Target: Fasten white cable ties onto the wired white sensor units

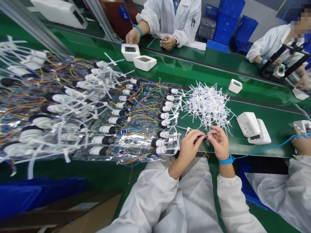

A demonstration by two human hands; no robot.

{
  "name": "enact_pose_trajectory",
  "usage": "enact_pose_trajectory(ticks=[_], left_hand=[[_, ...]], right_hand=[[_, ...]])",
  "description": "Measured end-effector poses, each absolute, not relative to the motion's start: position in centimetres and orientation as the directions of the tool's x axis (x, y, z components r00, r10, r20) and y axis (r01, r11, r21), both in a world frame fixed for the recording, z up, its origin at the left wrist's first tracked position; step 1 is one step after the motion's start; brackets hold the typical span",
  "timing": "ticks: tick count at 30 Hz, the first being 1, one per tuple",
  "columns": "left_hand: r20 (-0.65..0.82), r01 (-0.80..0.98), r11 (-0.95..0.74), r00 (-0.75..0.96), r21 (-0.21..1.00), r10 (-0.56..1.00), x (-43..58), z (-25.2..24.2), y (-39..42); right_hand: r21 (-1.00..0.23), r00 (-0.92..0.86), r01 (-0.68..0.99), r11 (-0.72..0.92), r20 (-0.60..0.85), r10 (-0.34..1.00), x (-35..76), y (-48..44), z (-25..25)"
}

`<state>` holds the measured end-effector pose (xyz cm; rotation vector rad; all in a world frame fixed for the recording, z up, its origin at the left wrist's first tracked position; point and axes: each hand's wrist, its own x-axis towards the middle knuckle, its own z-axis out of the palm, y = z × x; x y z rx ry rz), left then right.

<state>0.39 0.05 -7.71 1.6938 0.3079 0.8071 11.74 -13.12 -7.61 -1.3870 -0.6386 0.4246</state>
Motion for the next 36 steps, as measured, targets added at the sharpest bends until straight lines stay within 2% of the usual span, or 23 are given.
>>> enact_pose_trajectory(ticks=[8,22,36], left_hand=[[0.343,-0.217,-0.274,0.722,0.937,0.602,0.2,-7.8,-0.3],[0.454,-0.229,-0.422,0.682,0.877,0.573,0.3,-8.3,-0.2],[0.452,-0.252,-0.396,0.685,0.883,0.571,0.5,-8.7,0.0]], right_hand=[[-0.989,0.768,0.104,0.106,0.148,0.623,11.5,-13.3,-7.6],[-0.981,0.768,0.134,0.139,0.192,0.611,11.5,-13.1,-7.6],[-0.974,0.752,0.207,0.092,0.219,0.622,12.0,-13.6,-7.8]])
